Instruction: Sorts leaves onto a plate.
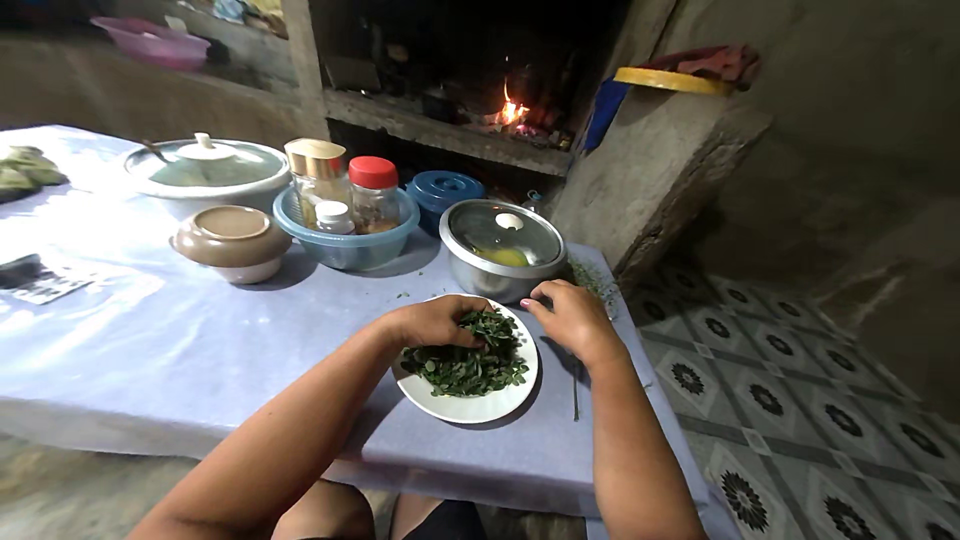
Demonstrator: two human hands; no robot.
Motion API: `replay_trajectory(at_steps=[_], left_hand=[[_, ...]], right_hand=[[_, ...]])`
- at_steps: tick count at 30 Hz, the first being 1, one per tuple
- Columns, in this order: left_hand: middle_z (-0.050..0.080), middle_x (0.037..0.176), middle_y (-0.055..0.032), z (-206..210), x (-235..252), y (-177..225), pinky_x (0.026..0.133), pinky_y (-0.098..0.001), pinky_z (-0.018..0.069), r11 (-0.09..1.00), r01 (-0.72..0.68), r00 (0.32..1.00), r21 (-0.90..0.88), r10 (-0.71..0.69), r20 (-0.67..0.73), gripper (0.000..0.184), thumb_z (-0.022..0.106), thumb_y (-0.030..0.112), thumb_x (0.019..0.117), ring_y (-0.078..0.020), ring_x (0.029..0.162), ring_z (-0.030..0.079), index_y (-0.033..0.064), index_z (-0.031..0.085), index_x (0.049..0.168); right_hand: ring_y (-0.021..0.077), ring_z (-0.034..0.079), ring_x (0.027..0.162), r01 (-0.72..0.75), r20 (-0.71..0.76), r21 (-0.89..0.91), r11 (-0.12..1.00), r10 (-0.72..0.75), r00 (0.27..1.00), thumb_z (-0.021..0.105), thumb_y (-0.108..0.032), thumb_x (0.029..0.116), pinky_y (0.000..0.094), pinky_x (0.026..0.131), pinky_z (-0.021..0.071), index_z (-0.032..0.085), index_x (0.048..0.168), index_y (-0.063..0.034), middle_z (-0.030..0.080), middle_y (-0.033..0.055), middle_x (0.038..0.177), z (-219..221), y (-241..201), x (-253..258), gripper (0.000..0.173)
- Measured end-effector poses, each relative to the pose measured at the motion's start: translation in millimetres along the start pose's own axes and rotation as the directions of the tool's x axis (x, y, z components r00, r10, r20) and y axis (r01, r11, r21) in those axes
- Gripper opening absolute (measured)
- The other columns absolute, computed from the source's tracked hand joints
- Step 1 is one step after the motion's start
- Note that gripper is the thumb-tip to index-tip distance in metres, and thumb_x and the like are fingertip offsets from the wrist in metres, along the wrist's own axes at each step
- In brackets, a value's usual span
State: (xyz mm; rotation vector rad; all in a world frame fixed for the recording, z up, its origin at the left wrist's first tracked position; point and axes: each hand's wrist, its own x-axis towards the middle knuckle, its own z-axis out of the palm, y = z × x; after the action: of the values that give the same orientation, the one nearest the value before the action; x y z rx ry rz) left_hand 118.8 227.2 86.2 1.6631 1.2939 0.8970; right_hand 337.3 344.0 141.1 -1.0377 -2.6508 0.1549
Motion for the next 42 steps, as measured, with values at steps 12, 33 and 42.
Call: replay_trajectory(at_steps=[12,33,42], left_hand=[[0.067,0.122,-0.0036,-19.3,-3.3,-9.3,0.095,-0.0398,0.0549,0.939,-0.081,0.994,0.334,0.102,-0.047,0.027,0.071,0.005,0.093,-0.0148,0.108,0.065,0.0129,0.07,0.118],[0.075,0.107,-0.0025,-35.2,-11.0,0.5,0.089,-0.0405,0.0592,0.899,0.06,0.951,0.433,0.081,-0.299,0.019,0.064,-0.001,0.0972,-0.0146,0.094,0.072,0.0097,0.073,0.11],[0.074,0.1,-0.0027,-36.0,-11.3,-0.8,0.084,-0.0392,0.0597,0.886,0.053,0.913,0.46,0.144,-0.382,0.016,0.063,0.008,0.1001,-0.0131,0.087,0.071,0.0122,0.073,0.112]], right_hand=[[0.0261,0.07,0.102,0.076,0.009,0.124,0.989,-0.078,0.997,0.067,-0.037,0.1004,0.0529,0.091,0.0559,0.075,0.109,-0.011,0.072,0.0086,0.11,-0.2,-4.9,-4.5,0.028],[0.0272,0.042,0.146,0.569,0.107,0.243,0.786,-0.604,0.789,0.072,-0.016,0.0938,0.0517,0.118,0.037,0.077,0.109,-0.0138,0.041,0.01,0.161,43.5,-33.2,-5.1,0.017],[0.0218,0.045,0.144,0.478,0.109,0.363,0.8,-0.546,0.831,0.067,-0.022,0.0981,0.0451,0.118,0.0383,0.077,0.097,-0.0082,0.047,0.0099,0.157,48.5,-37.3,-4.8,0.017]])
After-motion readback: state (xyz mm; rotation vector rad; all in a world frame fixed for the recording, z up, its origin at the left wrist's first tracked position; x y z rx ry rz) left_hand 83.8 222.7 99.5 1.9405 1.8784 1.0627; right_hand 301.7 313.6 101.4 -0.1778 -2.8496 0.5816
